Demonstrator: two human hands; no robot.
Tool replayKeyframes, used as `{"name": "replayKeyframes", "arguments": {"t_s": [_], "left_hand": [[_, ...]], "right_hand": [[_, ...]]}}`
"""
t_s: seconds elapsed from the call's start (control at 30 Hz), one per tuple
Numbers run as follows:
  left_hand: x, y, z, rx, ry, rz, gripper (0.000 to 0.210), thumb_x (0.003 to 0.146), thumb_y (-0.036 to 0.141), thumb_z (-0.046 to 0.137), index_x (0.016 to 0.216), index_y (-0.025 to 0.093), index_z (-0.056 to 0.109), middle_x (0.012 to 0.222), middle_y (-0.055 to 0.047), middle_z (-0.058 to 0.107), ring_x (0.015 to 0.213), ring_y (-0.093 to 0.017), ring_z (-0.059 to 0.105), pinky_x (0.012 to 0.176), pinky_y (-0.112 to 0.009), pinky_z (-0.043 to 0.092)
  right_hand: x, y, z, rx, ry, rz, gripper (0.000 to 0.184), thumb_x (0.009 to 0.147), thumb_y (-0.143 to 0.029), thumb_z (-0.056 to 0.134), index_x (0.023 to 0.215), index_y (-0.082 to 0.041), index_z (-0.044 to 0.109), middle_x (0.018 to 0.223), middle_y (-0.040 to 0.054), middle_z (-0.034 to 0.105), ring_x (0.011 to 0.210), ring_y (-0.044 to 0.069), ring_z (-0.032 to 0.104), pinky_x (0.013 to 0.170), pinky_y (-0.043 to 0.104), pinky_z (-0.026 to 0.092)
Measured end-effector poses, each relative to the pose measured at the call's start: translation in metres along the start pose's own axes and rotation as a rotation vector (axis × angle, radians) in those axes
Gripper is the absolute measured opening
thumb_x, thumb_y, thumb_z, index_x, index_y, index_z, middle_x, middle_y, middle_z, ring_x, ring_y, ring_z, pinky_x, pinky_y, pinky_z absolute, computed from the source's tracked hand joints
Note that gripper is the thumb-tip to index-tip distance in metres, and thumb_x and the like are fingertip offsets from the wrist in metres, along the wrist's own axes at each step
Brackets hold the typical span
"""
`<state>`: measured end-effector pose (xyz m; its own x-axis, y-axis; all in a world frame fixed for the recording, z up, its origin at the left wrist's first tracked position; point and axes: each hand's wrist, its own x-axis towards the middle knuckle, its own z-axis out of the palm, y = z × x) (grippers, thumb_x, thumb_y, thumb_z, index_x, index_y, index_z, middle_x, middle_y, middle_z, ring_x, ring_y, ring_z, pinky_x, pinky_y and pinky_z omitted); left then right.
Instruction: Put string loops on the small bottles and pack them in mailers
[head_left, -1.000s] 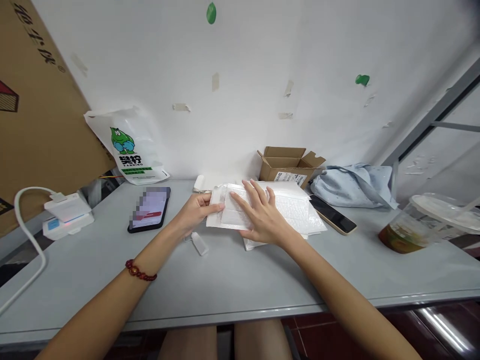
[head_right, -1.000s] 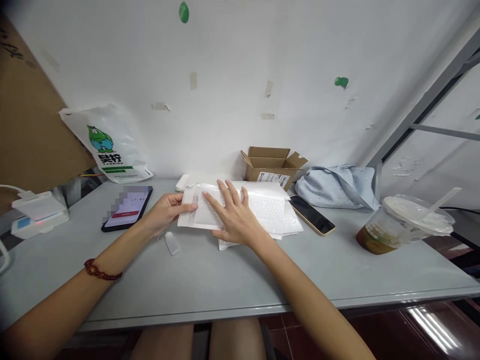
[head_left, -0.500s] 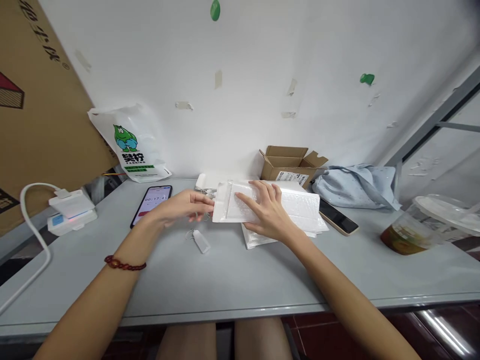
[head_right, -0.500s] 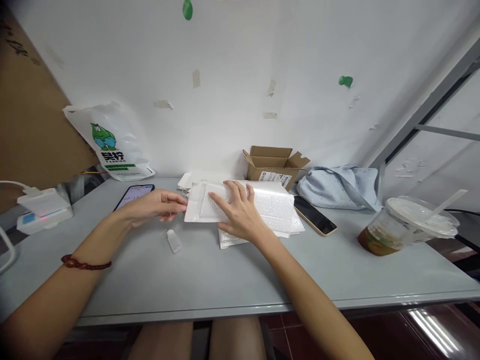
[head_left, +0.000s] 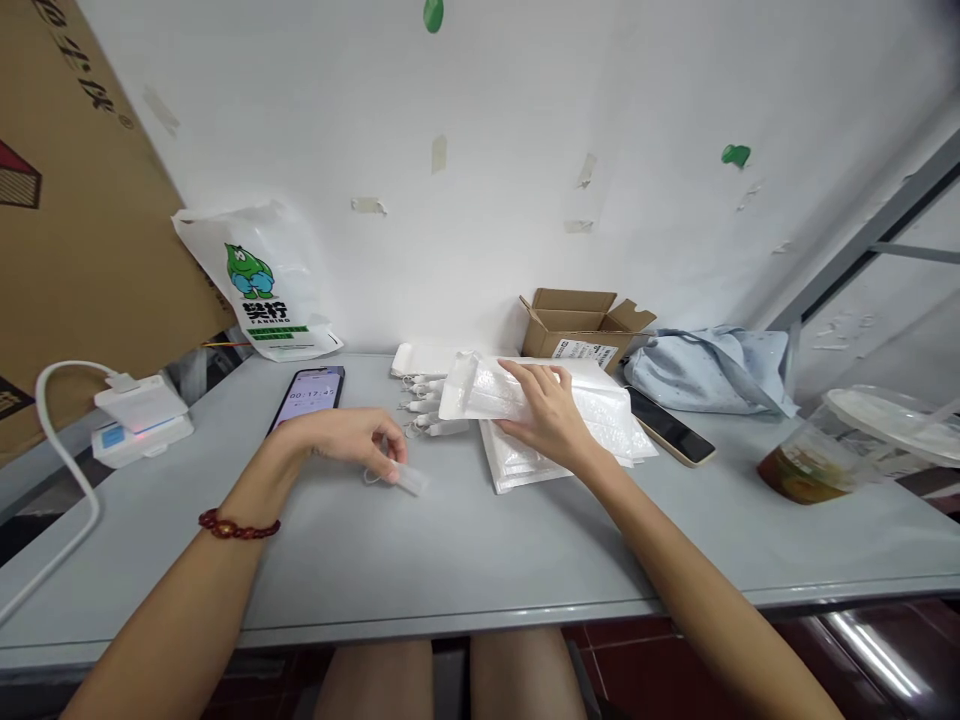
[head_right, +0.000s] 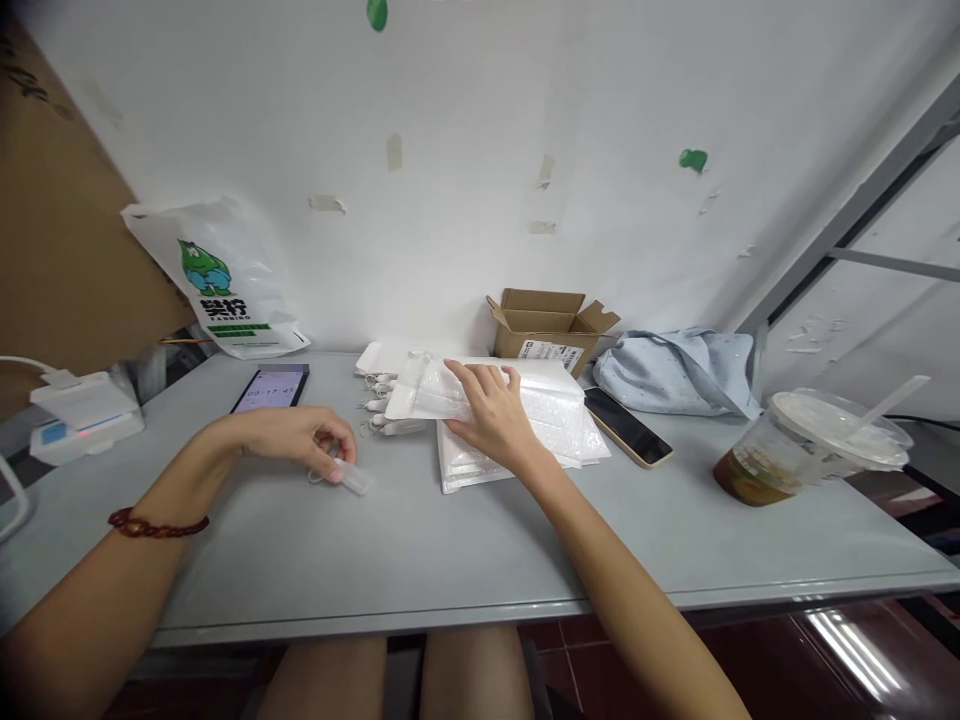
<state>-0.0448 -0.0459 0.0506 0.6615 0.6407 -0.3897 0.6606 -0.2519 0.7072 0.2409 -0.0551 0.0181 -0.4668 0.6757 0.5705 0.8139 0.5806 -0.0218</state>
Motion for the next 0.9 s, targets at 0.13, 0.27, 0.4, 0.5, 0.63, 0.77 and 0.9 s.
{"name": "replayKeyframes", "arguments": {"t_s": [0.13, 0.27, 0.4, 0.5, 0.63, 0.77, 0.9], "left_hand": [[-0.006, 0.012, -0.001, -0.182, 0.090, 0.066, 0.019, 0.069, 0.039, 0.067, 0.079, 0.023, 0.072, 0.067, -0.002, 0.064, 0.058, -0.014, 0.051, 0.050, -0.021, 0.035], [-0.002, 0.016, 0.000, -0.275, 0.346, 0.134, 0.022, 0.072, 0.041, 0.067, 0.081, 0.022, 0.071, 0.060, 0.001, 0.055, 0.055, -0.012, 0.045, 0.051, -0.022, 0.035], [0.009, 0.016, 0.006, -0.261, 0.522, 0.155, 0.027, 0.075, 0.045, 0.064, 0.082, 0.020, 0.071, 0.056, 0.002, 0.050, 0.052, -0.011, 0.040, 0.050, -0.023, 0.033], [0.018, 0.019, 0.014, -0.272, 0.634, 0.179, 0.031, 0.074, 0.045, 0.065, 0.089, 0.018, 0.072, 0.065, 0.000, 0.057, 0.053, -0.010, 0.041, 0.050, -0.023, 0.033], [0.031, 0.023, 0.030, -0.288, 0.698, 0.257, 0.044, 0.079, 0.044, 0.059, 0.113, 0.018, 0.067, 0.058, 0.002, 0.053, 0.054, -0.011, 0.042, 0.051, -0.024, 0.034], [0.042, 0.024, 0.044, -0.253, 0.693, 0.349, 0.044, 0.084, 0.044, 0.053, 0.119, 0.021, 0.064, 0.076, -0.002, 0.062, 0.060, -0.013, 0.048, 0.057, -0.026, 0.038], [0.048, 0.023, 0.053, -0.144, 0.904, 0.397, 0.030, 0.082, 0.040, 0.058, 0.102, 0.023, 0.073, 0.094, -0.004, 0.063, 0.067, -0.013, 0.051, 0.061, -0.026, 0.038]], "right_hand": [[0.000, 0.001, 0.001, 0.014, 0.007, 0.008, 0.069, 0.082, -0.035, 0.056, 0.141, -0.022, 0.023, 0.119, 0.0124, 0.055, 0.108, 0.028, 0.050, 0.096, 0.046, 0.027], [-0.001, 0.001, 0.002, 0.051, -0.002, -0.003, 0.066, 0.081, -0.034, 0.057, 0.139, -0.022, 0.026, 0.117, 0.0126, 0.056, 0.106, 0.028, 0.051, 0.095, 0.046, 0.028], [-0.001, -0.002, 0.001, 0.060, 0.003, -0.017, 0.066, 0.081, -0.032, 0.059, 0.137, -0.020, 0.027, 0.119, 0.0130, 0.056, 0.106, 0.027, 0.052, 0.096, 0.046, 0.028], [-0.001, -0.004, 0.000, 0.063, 0.004, -0.035, 0.066, 0.082, -0.032, 0.058, 0.138, -0.021, 0.026, 0.121, 0.0128, 0.056, 0.106, 0.027, 0.052, 0.096, 0.046, 0.028], [-0.001, -0.004, 0.001, 0.036, 0.013, -0.058, 0.069, 0.082, -0.033, 0.057, 0.140, -0.022, 0.023, 0.120, 0.0122, 0.057, 0.107, 0.027, 0.052, 0.096, 0.045, 0.029], [-0.002, -0.002, 0.003, 0.014, 0.032, -0.063, 0.070, 0.082, -0.034, 0.056, 0.141, -0.021, 0.021, 0.121, 0.0128, 0.056, 0.108, 0.028, 0.051, 0.095, 0.044, 0.030], [-0.002, -0.002, 0.003, -0.008, 0.021, -0.064, 0.071, 0.083, -0.034, 0.055, 0.143, -0.021, 0.020, 0.121, 0.0127, 0.056, 0.108, 0.028, 0.051, 0.094, 0.043, 0.030]]}}
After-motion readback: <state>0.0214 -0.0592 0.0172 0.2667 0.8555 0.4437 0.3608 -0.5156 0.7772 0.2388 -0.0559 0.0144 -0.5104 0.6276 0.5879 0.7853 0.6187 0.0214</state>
